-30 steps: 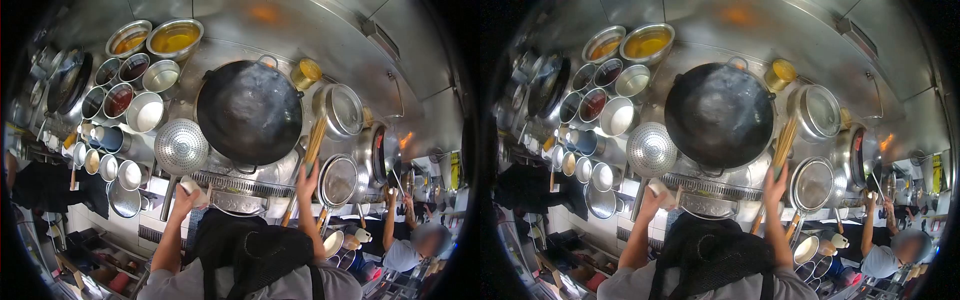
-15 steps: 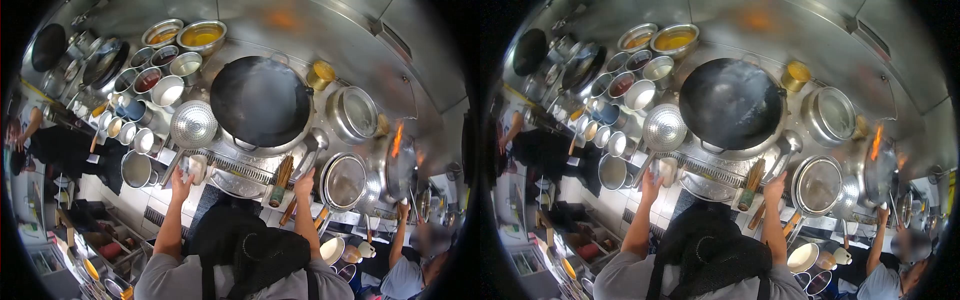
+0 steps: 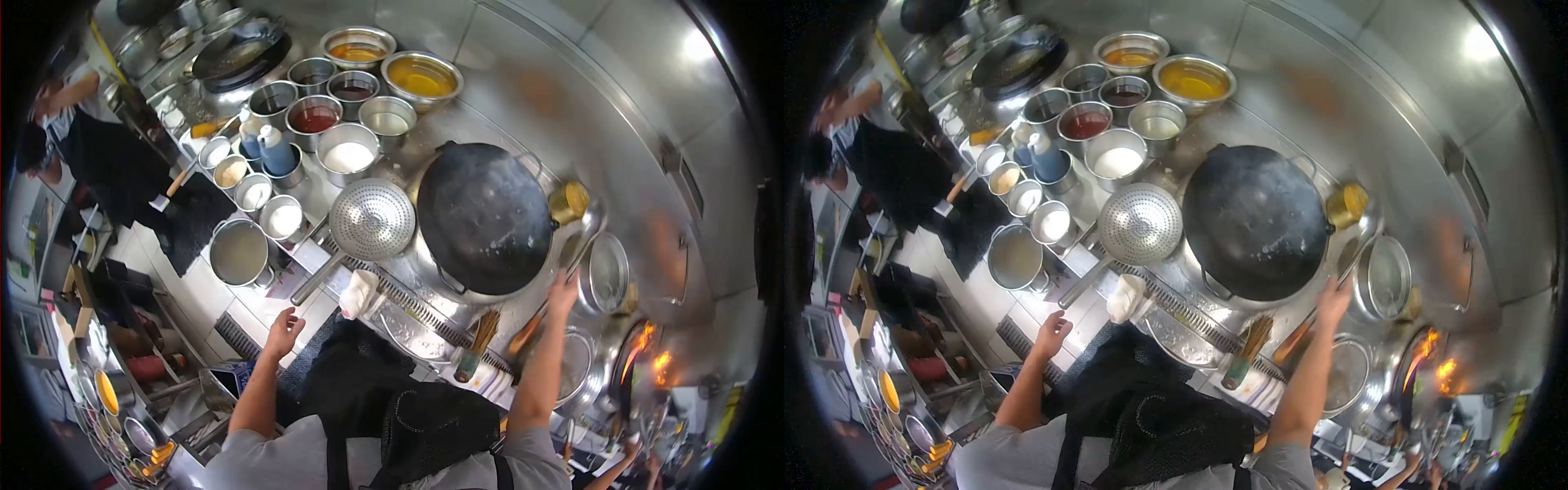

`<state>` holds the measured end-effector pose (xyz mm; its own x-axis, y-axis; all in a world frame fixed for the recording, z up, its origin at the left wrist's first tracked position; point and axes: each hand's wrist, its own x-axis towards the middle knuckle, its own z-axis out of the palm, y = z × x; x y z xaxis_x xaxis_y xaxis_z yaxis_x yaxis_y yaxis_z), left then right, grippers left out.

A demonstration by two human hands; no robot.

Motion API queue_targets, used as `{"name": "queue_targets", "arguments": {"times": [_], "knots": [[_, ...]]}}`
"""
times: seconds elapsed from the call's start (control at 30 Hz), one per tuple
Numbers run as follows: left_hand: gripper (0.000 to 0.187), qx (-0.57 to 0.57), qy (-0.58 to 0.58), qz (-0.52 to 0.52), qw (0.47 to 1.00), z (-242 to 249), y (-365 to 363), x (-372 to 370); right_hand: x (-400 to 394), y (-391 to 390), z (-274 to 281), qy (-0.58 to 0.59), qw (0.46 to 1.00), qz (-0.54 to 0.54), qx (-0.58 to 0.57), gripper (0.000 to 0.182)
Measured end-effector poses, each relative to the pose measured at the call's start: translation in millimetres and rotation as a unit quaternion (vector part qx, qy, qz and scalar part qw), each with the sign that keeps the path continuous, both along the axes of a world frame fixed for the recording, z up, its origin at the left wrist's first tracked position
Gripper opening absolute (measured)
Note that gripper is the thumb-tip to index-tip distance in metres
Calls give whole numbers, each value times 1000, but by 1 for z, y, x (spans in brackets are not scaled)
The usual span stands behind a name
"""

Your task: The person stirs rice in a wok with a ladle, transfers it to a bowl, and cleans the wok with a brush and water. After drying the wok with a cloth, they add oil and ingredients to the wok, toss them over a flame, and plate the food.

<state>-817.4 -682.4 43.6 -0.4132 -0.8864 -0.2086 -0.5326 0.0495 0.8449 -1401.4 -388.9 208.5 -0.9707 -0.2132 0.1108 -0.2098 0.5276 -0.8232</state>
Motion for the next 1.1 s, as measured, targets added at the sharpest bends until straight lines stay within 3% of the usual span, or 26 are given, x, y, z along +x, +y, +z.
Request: {"name": "queue_targets", "arguments": {"times": [0.03,0.07,0.13,0.2,0.27,0.33,0.4,0.5,0.57,0.67,0.73,0.77,0.8,0.83,0.87,0.9,0.93,0.97,1.0,1.1], "knots": [[60,66,-46,-35,996,-6,-5,9,10,-38,48,1,984,70,-167,55],[60,128,-91,-74,985,-9,-15,19,20,-60,74,-34,979,82,-185,59],[62,109,-155,-109,976,-39,-23,44,54,-91,91,-9,990,75,-122,60],[62,185,-197,-29,962,-93,-24,73,90,-139,102,-32,994,54,-85,63],[60,257,-164,50,951,-168,-18,112,93,-199,107,-69,988,118,-77,62],[57,355,-137,118,917,-130,-17,114,80,-261,99,-67,984,163,-35,58],[56,301,-161,-5,940,-164,-23,143,65,-325,88,-62,976,207,-16,55],[53,298,-118,67,945,-160,-24,151,41,-408,72,-42,976,210,39,50],[52,301,-121,76,943,-165,-25,155,18,-447,61,-111,941,310,84,42],[50,237,-98,96,962,-179,-18,159,-7,-458,67,-178,912,357,89,36],[49,390,41,256,884,-173,-14,155,12,-431,52,134,914,298,240,45],[48,396,39,241,885,-174,-14,155,23,-408,32,317,873,238,284,49],[48,395,41,241,886,-173,-13,155,43,-352,31,175,936,219,214,58],[48,405,31,229,885,-171,-12,153,61,-307,37,192,943,241,127,59],[48,416,21,218,882,-170,-8,152,87,-262,59,-119,963,241,-27,57],[49,425,8,191,885,-176,-8,155,107,-212,71,-219,939,232,-130,55],[48,437,-39,197,877,-159,-7,145,128,-169,77,-197,947,239,-88,55],[48,449,-8,203,870,-171,-4,149,138,-134,61,-94,974,207,4,54],[49,378,-72,154,910,-180,1,153,148,-100,41,7,980,173,96,54],[72,275,-163,102,942,-173,31,151,143,-24,-4,27,977,158,140,53]]}}
